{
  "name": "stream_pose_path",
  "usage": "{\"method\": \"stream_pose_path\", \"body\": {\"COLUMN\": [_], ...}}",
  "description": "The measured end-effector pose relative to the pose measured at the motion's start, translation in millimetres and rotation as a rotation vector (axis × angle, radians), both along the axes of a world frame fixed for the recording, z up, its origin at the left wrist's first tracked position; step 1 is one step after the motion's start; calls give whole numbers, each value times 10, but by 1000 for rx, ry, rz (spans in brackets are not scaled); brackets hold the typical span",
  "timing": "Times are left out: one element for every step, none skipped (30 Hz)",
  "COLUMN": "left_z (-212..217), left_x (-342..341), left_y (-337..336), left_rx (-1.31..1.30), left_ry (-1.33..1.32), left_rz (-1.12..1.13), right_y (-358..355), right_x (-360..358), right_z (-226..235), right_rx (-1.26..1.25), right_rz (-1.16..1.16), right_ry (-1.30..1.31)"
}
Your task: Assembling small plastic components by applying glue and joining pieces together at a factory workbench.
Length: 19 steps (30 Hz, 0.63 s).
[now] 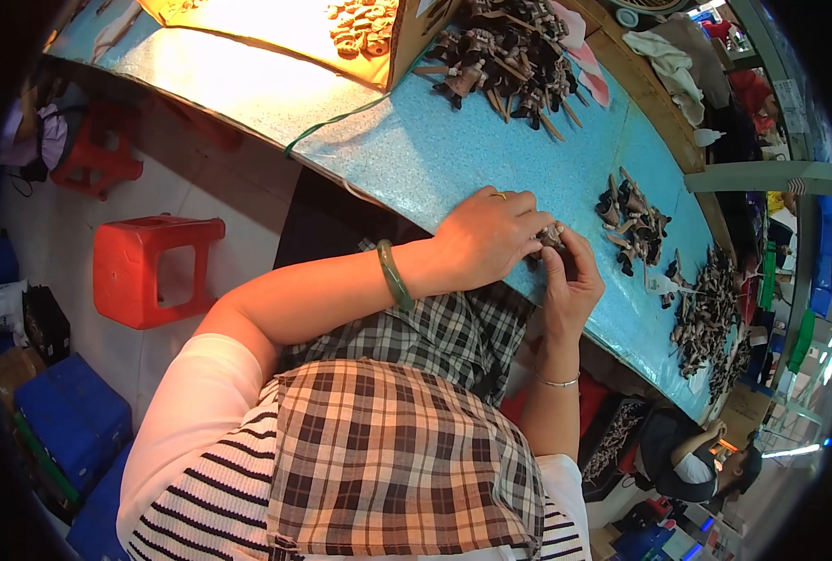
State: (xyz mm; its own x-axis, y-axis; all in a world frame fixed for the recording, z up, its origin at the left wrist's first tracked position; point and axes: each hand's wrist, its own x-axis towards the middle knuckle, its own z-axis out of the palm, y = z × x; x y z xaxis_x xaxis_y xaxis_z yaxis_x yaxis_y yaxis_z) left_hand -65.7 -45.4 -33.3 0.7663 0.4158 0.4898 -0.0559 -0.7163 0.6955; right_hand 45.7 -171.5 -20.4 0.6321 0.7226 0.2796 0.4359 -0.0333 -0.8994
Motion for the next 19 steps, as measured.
{"method": "stream_pose_path", "body": {"left_z": [0,7,10,8,3,-3,-9,-10,-9,-3,4,13,13,10,11,21,29,39,52], "left_x": [10,21,27,29,29,29,30,27,25,21,19,16,1,-9,-16,-19,-32,-43,-50], "left_y": [0,0,-1,-2,4,7,9,13,18,26,28,33,35,38,40,36,23,11,3], "left_rx": [-7,10,28,22,24,28,27,11,-4,-1,3,8,12,1,-10,0,33,66,75], "left_ry": [-1,7,16,16,12,7,8,-4,-16,-16,-11,-6,-8,-35,-62,-67,-65,-62,-75], "left_rz": [4,3,3,1,-1,-2,-3,-17,-33,-32,-28,-23,-22,-34,-45,-45,-53,-62,-58], "right_y": [4,-1,-7,-5,11,16,7,-2,-7,-5,-9,-10,-19,-32,-37,-32,-27,-22,6], "right_x": [13,20,24,15,-1,-11,-3,15,30,38,46,49,42,41,37,33,19,4,24], "right_z": [-14,-31,-41,-29,-10,-2,-8,-13,-13,1,26,45,35,15,15,36,50,65,80], "right_rx": [-7,13,34,28,34,41,40,51,62,65,27,-11,-6,-47,-86,-76,-44,-11,1], "right_rz": [4,-4,-12,-14,-14,-14,-14,6,25,25,37,49,49,18,-12,-12,-4,5,5], "right_ry": [-1,-36,-70,-70,-29,11,12,24,36,36,55,73,71,101,130,124,115,106,102]}}
